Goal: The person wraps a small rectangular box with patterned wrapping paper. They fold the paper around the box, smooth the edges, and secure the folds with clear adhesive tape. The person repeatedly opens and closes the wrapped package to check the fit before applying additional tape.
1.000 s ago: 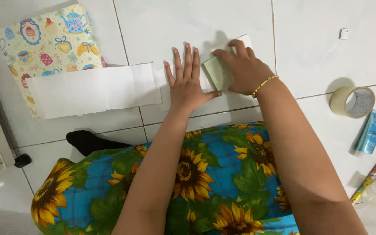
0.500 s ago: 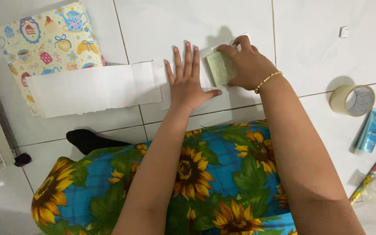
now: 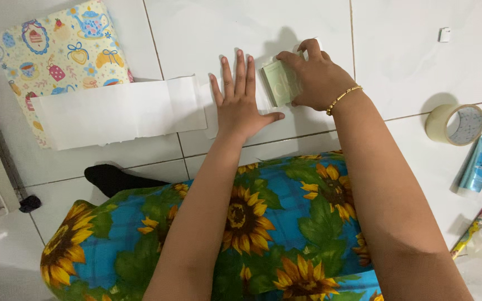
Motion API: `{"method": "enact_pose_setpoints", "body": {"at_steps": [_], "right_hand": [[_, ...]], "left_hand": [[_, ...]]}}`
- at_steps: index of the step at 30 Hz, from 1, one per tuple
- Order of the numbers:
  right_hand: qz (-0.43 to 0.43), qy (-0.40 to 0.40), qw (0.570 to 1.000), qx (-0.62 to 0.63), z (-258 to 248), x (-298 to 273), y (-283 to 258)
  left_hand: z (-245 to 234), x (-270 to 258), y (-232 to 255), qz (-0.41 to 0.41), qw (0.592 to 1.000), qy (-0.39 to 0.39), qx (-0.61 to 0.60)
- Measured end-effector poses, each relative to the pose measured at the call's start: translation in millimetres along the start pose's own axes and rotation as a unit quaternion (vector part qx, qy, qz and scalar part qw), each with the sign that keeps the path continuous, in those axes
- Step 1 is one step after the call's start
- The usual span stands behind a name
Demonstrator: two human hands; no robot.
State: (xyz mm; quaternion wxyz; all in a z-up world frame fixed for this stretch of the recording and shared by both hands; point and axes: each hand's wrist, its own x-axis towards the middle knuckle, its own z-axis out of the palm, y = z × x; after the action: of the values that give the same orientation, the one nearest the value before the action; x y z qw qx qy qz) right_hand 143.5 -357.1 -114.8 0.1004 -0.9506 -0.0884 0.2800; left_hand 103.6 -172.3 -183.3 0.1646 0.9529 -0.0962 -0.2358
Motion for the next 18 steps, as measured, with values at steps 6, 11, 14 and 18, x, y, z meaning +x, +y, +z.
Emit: {"method": "enact_pose_setpoints", "body": {"at_steps": [6, 11, 14, 18], "right_hand": [[0.006, -0.015, 1.0, 0.003, -7, -3, -4], [0.051, -0.026, 0.995, 0.087, -20, -12, 14], [0.167, -0.013, 0.969, 0.179, -19, -14, 38], [0.26, -0.033, 0.94, 0.218, 1, -9, 55]], "left_hand": [[-6, -3, 2, 0.0, 1.0, 0.0, 0.008], [-23, 11, -1, -0.006, 0.995, -0.091, -0.025], [-27, 28, 4, -0.028, 0.993, -0.068, -0.089], [-18, 37, 12, 0.031, 0.997, -0.025, -0.069]]}}
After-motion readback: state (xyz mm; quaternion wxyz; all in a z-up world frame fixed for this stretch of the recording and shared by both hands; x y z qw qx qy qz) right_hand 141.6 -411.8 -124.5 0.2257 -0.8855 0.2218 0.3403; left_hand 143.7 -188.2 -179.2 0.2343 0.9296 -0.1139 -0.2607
